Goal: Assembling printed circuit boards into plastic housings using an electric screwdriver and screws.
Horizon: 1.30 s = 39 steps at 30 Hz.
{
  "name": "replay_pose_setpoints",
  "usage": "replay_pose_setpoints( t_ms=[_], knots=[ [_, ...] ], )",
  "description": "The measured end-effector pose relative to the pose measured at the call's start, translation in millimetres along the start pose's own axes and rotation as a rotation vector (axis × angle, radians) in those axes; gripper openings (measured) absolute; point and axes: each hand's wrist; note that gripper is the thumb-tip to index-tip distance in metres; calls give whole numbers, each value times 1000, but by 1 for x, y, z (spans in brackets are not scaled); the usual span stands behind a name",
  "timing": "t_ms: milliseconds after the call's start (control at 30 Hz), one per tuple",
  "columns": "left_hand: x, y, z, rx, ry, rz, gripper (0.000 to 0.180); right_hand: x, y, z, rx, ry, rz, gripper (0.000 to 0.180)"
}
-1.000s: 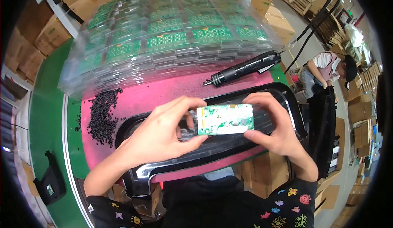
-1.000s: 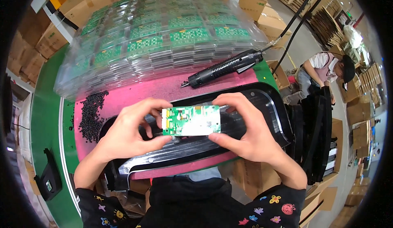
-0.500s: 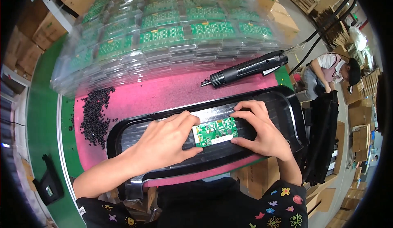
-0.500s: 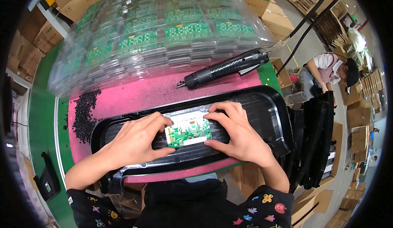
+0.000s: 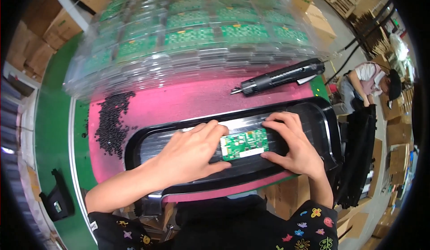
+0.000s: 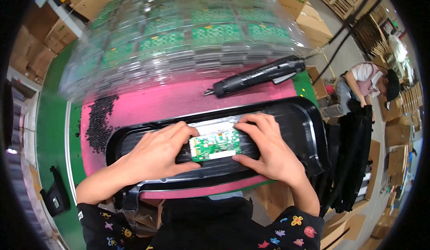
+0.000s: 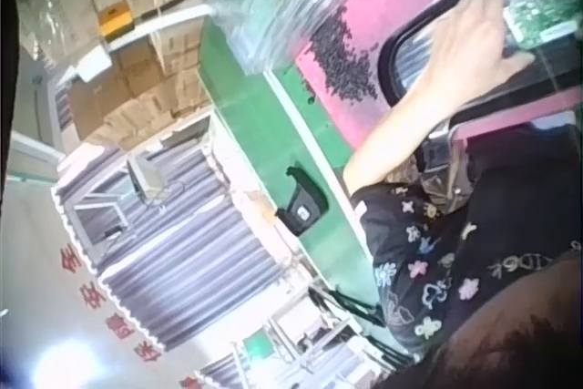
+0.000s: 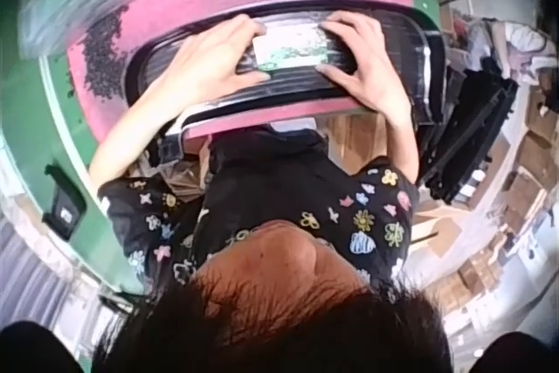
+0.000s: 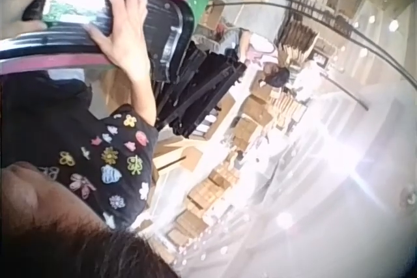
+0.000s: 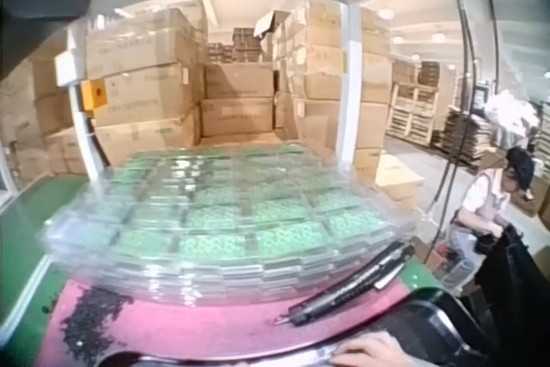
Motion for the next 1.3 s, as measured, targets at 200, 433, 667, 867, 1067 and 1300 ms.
replay_pose_setpoints(
  t_ms=[200,433,667,867,1067,1300],
  knots=[
    [22,-3,40,172,271,-17,23,2,-25,19,290,266,-52,66],
    [64,-93,74,-385,494,446,19,-5,7,72,683,424,-214,52],
    [63,-117,58,-504,561,503,17,-46,39,65,39,488,-426,55],
    [64,-133,57,-449,602,494,12,-101,11,18,-262,853,98,64],
    [57,-126,65,-249,696,419,8,-113,-7,7,-824,699,87,60],
    [42,-55,60,384,564,113,12,-95,-57,23,-1227,973,389,46]
  ],
)
Point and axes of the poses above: each hand's wrist, its own x-axis away from the middle knuckle, its own z-axis out of the back of the hand, y = z × x, and after that the axes turned 9 degrees about z, right-handed
